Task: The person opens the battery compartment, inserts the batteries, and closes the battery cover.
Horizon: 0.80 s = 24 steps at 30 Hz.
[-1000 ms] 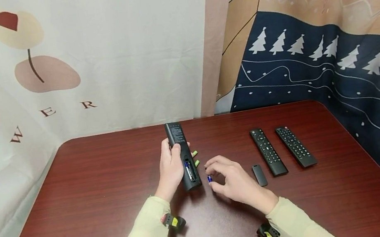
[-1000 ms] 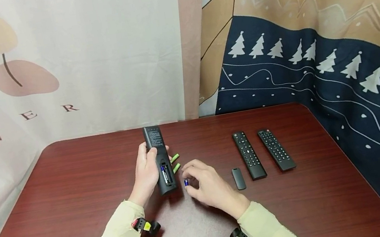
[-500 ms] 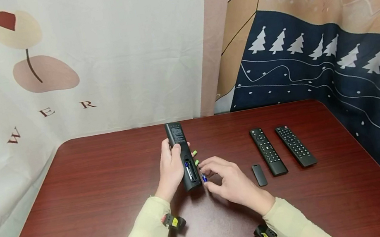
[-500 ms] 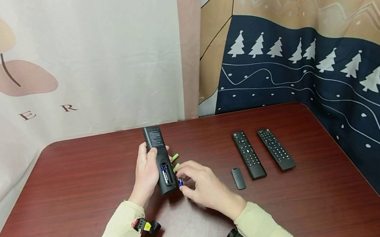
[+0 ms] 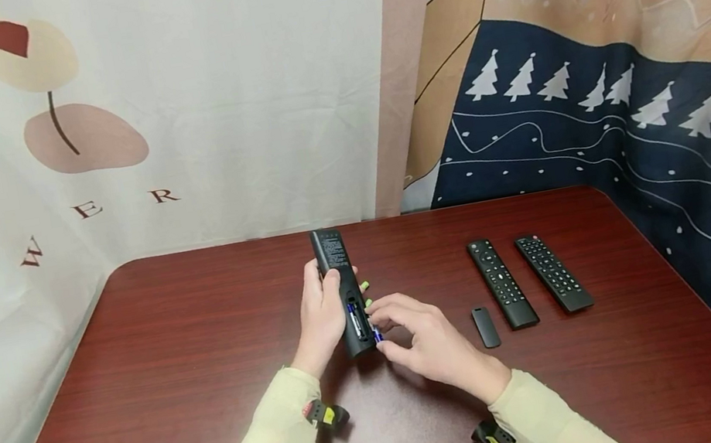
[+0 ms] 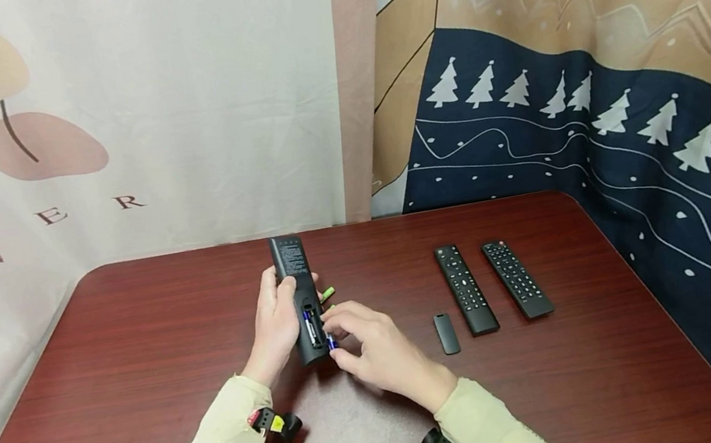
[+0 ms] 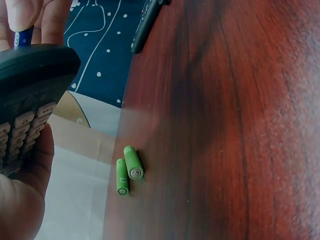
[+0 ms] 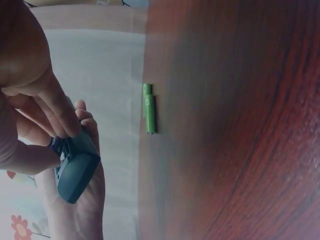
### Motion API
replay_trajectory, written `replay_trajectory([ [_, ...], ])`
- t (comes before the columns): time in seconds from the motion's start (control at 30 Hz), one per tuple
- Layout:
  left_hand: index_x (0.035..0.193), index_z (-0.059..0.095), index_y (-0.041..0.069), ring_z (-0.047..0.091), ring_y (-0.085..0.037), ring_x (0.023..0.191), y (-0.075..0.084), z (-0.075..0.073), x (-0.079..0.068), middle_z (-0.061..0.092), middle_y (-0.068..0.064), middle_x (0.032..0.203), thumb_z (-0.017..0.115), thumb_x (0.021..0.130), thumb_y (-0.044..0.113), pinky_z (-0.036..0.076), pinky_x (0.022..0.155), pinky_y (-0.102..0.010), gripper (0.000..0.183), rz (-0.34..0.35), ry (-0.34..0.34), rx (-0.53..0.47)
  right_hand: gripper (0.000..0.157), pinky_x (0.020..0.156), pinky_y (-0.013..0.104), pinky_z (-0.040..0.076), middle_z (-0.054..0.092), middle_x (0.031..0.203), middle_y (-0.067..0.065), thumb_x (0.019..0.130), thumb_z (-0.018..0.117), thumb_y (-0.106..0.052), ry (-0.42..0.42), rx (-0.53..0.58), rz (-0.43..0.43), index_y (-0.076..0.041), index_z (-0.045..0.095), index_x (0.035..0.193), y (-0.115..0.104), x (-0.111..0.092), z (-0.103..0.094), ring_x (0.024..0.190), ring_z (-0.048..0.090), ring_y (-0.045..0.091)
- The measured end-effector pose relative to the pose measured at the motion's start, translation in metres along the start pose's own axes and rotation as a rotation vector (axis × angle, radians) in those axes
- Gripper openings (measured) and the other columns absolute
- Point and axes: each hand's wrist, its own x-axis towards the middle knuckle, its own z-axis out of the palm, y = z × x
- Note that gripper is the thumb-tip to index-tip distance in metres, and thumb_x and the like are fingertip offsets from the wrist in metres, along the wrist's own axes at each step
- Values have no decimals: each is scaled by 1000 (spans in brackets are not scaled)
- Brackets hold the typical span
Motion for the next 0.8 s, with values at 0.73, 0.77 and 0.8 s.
replay_trajectory([
  [0.73, 145, 38, 8, 68, -49, 104, 1, 3, -1, 65, -26, 128, 35, 111, 21, 58, 84, -39, 37, 21, -11, 3, 30, 80, 32, 61, 69, 124, 10, 84, 81, 1, -11, -55, -53, -1, 74, 114, -1, 3, 3, 102, 70, 21],
  [0.77, 145, 38, 8, 68, -49, 104, 2, 3, -1, 64, -27, 128, 35, 111, 20, 58, 84, -39, 36, 24, -12, 2, 30, 81, 31, 61, 69, 125, 10, 85, 81, 2, -13, -53, -53, -1, 75, 114, -1, 3, 3, 105, 69, 21],
  [0.8, 145, 38, 8, 68, -48, 103, 2, 3, -1, 64, -27, 128, 35, 111, 20, 58, 83, -38, 36, 26, -12, 4, 29, 81, 30, 61, 69, 125, 10, 85, 80, 2, -15, -53, -51, 0, 75, 114, -1, 3, 3, 107, 68, 21],
])
